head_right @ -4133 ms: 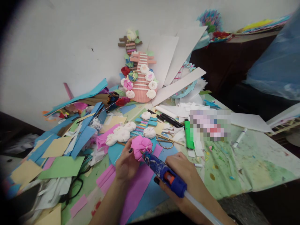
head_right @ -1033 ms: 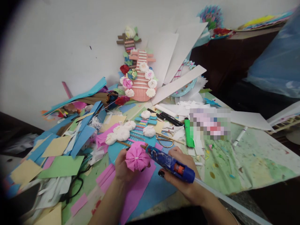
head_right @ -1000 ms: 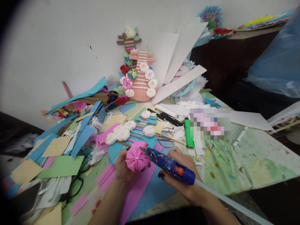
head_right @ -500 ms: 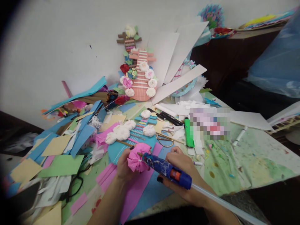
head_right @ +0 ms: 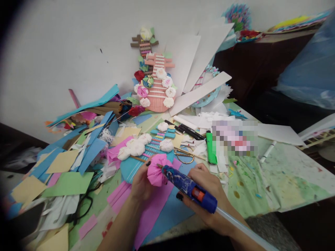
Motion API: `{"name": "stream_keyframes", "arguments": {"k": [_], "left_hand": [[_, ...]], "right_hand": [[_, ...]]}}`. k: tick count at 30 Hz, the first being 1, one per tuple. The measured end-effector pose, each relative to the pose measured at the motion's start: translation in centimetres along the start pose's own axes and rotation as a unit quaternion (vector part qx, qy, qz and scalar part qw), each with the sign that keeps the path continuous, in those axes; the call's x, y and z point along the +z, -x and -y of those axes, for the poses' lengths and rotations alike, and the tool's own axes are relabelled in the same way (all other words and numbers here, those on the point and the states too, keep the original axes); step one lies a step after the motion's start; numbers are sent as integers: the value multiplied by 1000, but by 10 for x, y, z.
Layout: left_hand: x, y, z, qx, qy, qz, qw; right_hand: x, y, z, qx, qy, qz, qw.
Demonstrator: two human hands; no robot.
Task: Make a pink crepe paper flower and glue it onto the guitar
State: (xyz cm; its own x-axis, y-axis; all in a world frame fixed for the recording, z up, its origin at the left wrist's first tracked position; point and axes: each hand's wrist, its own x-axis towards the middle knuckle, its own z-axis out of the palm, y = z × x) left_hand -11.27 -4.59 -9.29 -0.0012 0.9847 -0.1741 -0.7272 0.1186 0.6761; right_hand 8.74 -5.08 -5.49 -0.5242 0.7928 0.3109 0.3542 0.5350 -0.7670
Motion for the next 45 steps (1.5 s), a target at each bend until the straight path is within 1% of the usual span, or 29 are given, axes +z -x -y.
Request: {"name": "stream_keyframes", "arguments": {"k": [2,4,6,11,14,17,22,27,31,33,35,40,45], "left_hand": [[3,1,-2,14,-11,28,999],[6,2,-3,23,-19,51,998],[7,4,-5,34,-24,57,997],[7,6,-5,40,-39,59,997],[7,6,-5,50,-38,59,996],[9,6,-6,63,-35,58,996],[8,5,-5,72,-37,59,995],[4,3,-3,82,-41,67,994],[2,2,-3,86,-39,79,992],[2,2,-3,87,-41,79,992],[2,3,-3,89,-40,79,992],[2,4,-3,85,-24,90,992],[1,4,-3,82,2,93,992]], "right_hand": [[2,1,3,10,-5,-42,999],[4,3,7,29,-12,-69,997],[7,6,10,41,-19,-76,996],[14,9,10,39,-32,-84,995],[15,10,7,51,-29,-85,995],[15,10,6,46,-26,-98,994],[17,10,5,40,-47,-57,996],[18,11,3,61,-58,-77,993],[16,14,3,36,-65,-61,995],[13,15,3,26,-67,-68,995],[11,15,3,31,-72,-74,994],[7,14,-1,59,-85,-49,993],[5,17,-7,54,-121,-34,991]]}}
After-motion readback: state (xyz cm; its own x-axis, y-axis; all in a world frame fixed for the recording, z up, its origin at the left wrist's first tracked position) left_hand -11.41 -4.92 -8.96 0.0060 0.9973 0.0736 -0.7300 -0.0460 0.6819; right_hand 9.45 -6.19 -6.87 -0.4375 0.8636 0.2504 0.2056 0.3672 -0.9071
